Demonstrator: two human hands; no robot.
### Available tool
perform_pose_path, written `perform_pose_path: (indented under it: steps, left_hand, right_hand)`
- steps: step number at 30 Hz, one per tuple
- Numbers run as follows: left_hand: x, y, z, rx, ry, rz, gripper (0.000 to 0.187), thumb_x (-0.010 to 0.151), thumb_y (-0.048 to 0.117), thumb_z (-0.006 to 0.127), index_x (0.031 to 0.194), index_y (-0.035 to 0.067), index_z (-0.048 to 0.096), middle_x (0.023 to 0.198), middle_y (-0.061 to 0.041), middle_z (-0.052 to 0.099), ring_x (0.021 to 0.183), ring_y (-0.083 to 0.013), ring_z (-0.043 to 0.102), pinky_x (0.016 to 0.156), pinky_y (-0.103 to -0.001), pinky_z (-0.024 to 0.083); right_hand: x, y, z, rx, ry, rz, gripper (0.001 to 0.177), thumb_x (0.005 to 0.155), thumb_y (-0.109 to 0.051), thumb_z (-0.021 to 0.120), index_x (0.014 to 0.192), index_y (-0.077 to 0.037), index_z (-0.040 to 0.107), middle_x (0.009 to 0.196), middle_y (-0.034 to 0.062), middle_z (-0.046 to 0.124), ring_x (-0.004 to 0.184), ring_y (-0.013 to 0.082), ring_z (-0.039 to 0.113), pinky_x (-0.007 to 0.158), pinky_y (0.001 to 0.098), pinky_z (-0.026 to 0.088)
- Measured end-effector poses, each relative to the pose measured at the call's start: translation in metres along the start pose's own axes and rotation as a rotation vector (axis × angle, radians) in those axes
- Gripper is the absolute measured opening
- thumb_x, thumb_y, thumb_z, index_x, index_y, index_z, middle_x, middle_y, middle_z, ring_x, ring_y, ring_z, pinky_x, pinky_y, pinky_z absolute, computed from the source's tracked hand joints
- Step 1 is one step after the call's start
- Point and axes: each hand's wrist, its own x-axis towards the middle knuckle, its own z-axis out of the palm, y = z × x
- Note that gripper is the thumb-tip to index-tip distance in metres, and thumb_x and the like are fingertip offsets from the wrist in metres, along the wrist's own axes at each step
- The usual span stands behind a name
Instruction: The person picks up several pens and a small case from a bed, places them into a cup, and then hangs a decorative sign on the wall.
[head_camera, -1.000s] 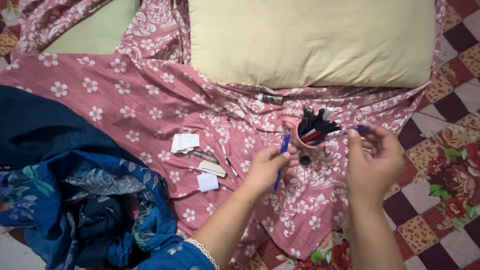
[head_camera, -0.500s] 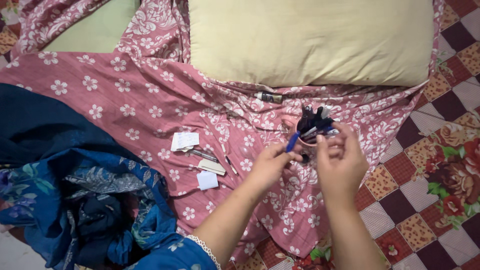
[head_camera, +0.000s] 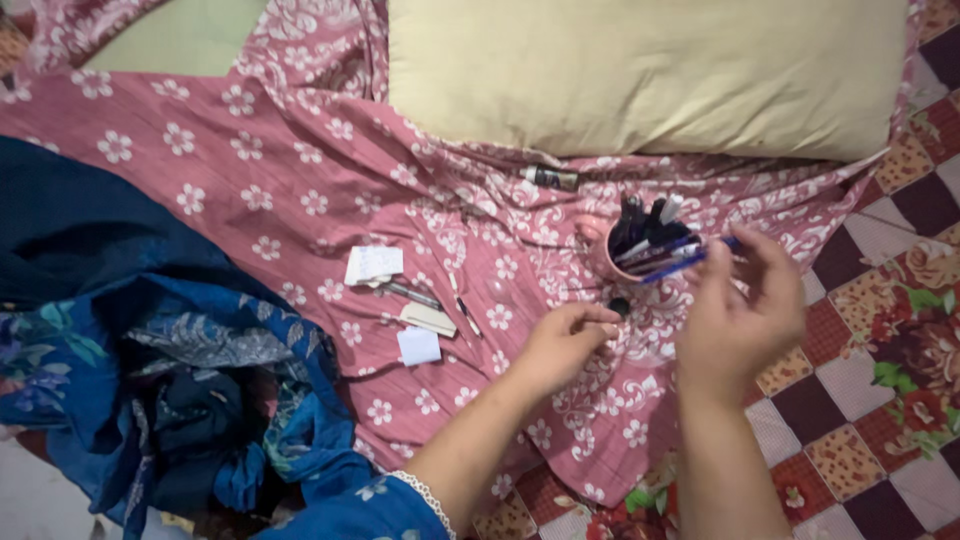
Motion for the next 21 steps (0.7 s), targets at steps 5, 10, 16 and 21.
perform_pose_path:
  steps: [5, 10, 16, 21]
  left_hand:
    - [-0.016, -0.015, -0.003, 0.010, 0.033, -0.010, 0.023, 0.097, 0.009, 0.063, 0.116, -0.002, 0.069, 0.095, -0.005, 0.071, 0.077, -0.0111, 0.065, 0.070, -0.026, 0.054]
    - [-0.020, -0.033, -0.018, -0.097, 0.027, -0.024, 0.023, 0.097, 0.008, 0.061, 0.117, 0.000, 0.068, 0.099, -0.003, 0.072, 0.080, -0.0093, 0.066, 0.073, -0.025, 0.054]
    - [-0.022, -0.035, -0.025, -0.098, 0.077, -0.021, 0.022, 0.097, 0.007, 0.062, 0.117, -0.001, 0.067, 0.097, -0.004, 0.072, 0.080, -0.0102, 0.065, 0.073, -0.025, 0.054]
    - [-0.030, -0.037, -0.047, -0.132, 0.071, -0.079, 0.024, 0.096, 0.008, 0.059, 0.118, 0.001, 0.066, 0.093, -0.003, 0.071, 0.076, -0.0116, 0.066, 0.069, -0.027, 0.055]
  right_hand:
    - [-0.005, 0.015, 0.005, -0.047, -0.108, -0.068, 0.019, 0.107, 0.007, 0.067, 0.126, 0.005, 0.064, 0.114, 0.0109, 0.069, 0.092, 0.0142, 0.072, 0.079, 0.0256, 0.063]
    - [-0.008, 0.012, -0.004, 0.040, -0.073, -0.151, 0.016, 0.111, 0.009, 0.062, 0.127, 0.007, 0.061, 0.123, 0.0117, 0.063, 0.100, 0.0127, 0.071, 0.086, 0.0265, 0.063]
    - [-0.008, 0.027, 0.014, -0.136, -0.151, -0.044, 0.021, 0.106, 0.006, 0.066, 0.127, 0.004, 0.066, 0.120, 0.0139, 0.067, 0.094, 0.0130, 0.074, 0.079, 0.0252, 0.064]
    - [-0.016, 0.025, 0.015, -0.423, -0.199, -0.249, 0.032, 0.104, 0.008, 0.069, 0.135, -0.001, 0.070, 0.126, 0.0154, 0.062, 0.100, 0.0162, 0.069, 0.076, 0.0258, 0.064]
